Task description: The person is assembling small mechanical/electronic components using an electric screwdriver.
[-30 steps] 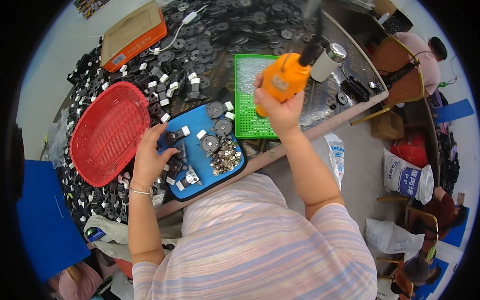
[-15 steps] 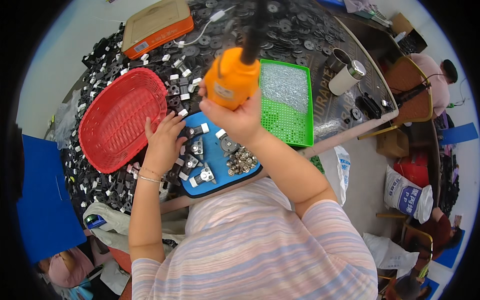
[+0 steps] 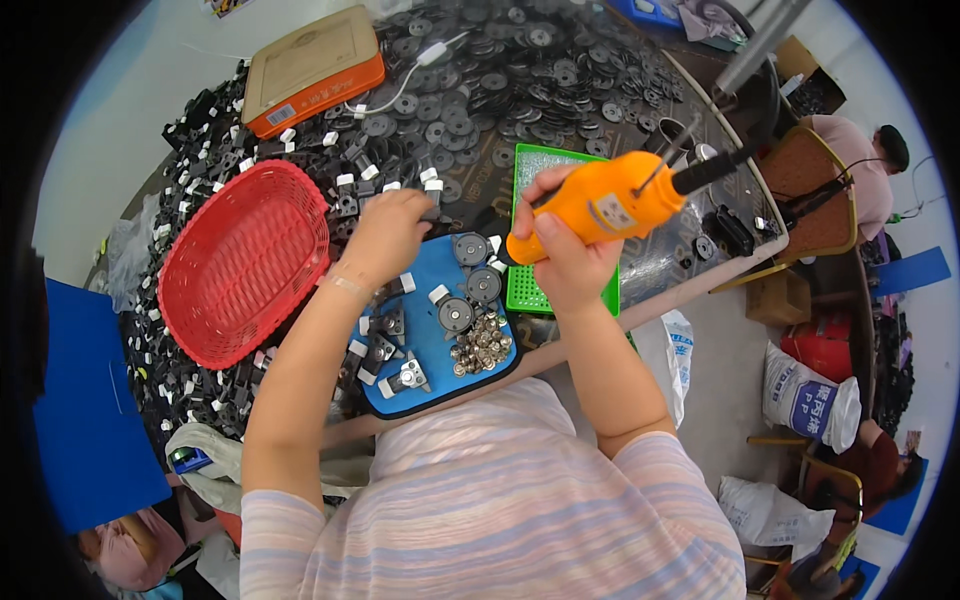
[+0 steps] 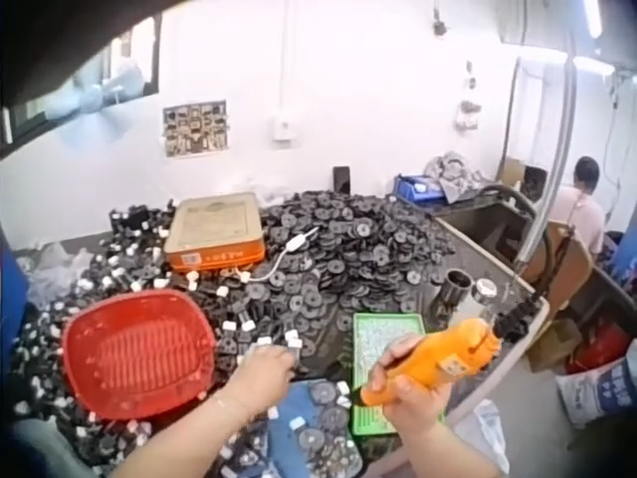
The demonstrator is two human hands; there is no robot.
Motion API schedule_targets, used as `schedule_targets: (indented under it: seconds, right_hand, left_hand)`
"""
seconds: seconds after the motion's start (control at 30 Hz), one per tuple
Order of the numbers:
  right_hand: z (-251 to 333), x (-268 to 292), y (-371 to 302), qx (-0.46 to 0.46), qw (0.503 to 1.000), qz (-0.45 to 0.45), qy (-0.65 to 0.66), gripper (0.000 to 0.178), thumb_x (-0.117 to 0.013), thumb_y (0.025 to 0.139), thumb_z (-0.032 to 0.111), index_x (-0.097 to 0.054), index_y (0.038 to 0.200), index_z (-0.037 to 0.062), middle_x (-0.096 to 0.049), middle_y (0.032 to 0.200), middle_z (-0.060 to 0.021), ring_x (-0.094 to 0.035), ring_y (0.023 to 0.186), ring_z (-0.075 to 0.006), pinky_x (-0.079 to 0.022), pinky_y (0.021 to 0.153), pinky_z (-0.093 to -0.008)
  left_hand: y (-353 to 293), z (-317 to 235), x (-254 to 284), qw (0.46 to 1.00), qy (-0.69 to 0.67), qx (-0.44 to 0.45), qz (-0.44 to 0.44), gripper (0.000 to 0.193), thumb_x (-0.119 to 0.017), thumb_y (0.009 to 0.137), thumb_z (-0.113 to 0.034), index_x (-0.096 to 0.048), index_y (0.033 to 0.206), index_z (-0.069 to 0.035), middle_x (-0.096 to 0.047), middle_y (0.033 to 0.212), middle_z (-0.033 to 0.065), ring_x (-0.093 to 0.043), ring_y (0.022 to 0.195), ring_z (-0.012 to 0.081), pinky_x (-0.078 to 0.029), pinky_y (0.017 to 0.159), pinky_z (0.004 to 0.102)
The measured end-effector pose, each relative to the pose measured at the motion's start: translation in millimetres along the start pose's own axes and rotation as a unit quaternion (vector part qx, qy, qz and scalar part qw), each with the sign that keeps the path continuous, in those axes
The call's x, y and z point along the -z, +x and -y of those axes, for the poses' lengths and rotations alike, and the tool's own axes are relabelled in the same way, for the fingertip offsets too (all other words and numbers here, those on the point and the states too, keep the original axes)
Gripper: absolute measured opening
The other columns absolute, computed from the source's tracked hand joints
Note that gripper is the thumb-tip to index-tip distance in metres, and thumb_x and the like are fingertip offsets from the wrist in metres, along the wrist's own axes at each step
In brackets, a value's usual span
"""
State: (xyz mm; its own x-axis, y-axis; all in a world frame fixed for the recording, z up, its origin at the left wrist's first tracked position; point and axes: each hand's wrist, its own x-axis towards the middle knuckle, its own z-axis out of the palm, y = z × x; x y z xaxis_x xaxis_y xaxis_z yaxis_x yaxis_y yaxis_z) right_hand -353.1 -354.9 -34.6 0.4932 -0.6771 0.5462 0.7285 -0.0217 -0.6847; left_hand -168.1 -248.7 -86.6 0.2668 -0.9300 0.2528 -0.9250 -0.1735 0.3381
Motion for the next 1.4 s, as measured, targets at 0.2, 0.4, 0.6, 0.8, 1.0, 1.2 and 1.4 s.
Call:
schedule_targets:
  seconds: [0.2, 0.4, 0.6, 0.8, 1.0, 1.2, 1.4]
  right_hand:
    - [20, 10, -1, 0.015, 1.000, -0.003, 0.023, 0.033, -0.063, 0.077, 0.011, -0.049, 0.104, -0.0005, -0.051, 0.094, -0.0137, -0.055, 0.066, -0.0213, -0.046, 0.062, -0.0319]
    - [31, 27, -3, 0.026, 0.999, -0.017, 0.036, 0.031, -0.063, 0.077, 0.008, -0.050, 0.102, -0.0032, -0.052, 0.093, -0.0140, -0.056, 0.066, -0.0208, -0.047, 0.061, -0.0304]
    - [27, 30, -6, 0.030, 0.999, 0.006, 0.022, 0.030, -0.064, 0.077, 0.008, -0.050, 0.101, -0.0030, -0.052, 0.093, -0.0135, -0.057, 0.067, -0.0208, -0.047, 0.061, -0.0297]
    - [30, 29, -5, 0.032, 0.999, -0.011, 0.017, 0.031, -0.066, 0.077, 0.010, -0.051, 0.101, -0.0029, -0.052, 0.092, -0.0130, -0.057, 0.066, -0.0203, -0.047, 0.061, -0.0290]
    - [28, 30, -8, 0.016, 1.000, 0.014, -0.005, 0.035, -0.063, 0.079, 0.018, -0.048, 0.104, -0.0002, -0.048, 0.096, -0.0128, -0.054, 0.067, -0.0202, -0.044, 0.061, -0.0310]
    - [16, 13, -11, 0.004, 0.999, 0.045, 0.016, 0.035, -0.063, 0.081, 0.018, -0.048, 0.106, -0.0015, -0.049, 0.096, -0.0134, -0.053, 0.068, -0.0202, -0.044, 0.061, -0.0309]
    - [17, 3, -18, -0.003, 0.998, 0.054, 0.014, 0.034, -0.063, 0.081, 0.017, -0.048, 0.105, -0.0013, -0.050, 0.095, -0.0135, -0.053, 0.067, -0.0201, -0.044, 0.061, -0.0309]
  left_hand:
    - [55, 10, -51, 0.986, 0.165, -0.023, 0.028, 0.028, -0.049, 0.082, -0.011, -0.062, 0.107, -0.008, -0.062, 0.106, 0.0066, -0.052, 0.109, 0.0251, -0.025, 0.102, 0.0540]
    - [76, -7, -40, 0.959, 0.251, -0.022, 0.129, 0.024, -0.047, 0.084, -0.014, -0.068, 0.095, -0.010, -0.067, 0.093, 0.0049, -0.055, 0.104, 0.0224, -0.017, 0.106, 0.0581]
    - [71, -6, -47, 0.975, 0.213, 0.043, 0.048, 0.016, -0.053, 0.080, -0.013, -0.066, 0.089, -0.010, -0.063, 0.100, 0.0058, -0.053, 0.104, 0.0236, -0.023, 0.103, 0.0542]
    - [50, -10, -9, 0.997, 0.010, -0.067, 0.045, 0.006, -0.067, 0.070, -0.016, -0.066, 0.075, -0.013, -0.061, 0.084, 0.0043, -0.056, 0.090, 0.0267, -0.042, 0.077, 0.0393]
    - [-52, -13, 49, 0.991, -0.113, -0.014, -0.072, 0.014, -0.070, 0.064, -0.001, -0.067, 0.077, -0.007, -0.056, 0.093, 0.0078, -0.055, 0.089, 0.0276, -0.046, 0.078, 0.0357]
    - [-117, -14, 35, 0.988, -0.089, 0.092, -0.086, 0.014, -0.064, 0.070, 0.005, -0.065, 0.082, -0.001, -0.060, 0.097, 0.0121, -0.060, 0.088, 0.0297, -0.049, 0.076, 0.0336]
    - [-128, -15, 26, 0.990, -0.050, 0.108, -0.080, 0.019, -0.061, 0.072, 0.003, -0.065, 0.090, -0.002, -0.060, 0.102, 0.0132, -0.059, 0.095, 0.0316, -0.049, 0.081, 0.0360]
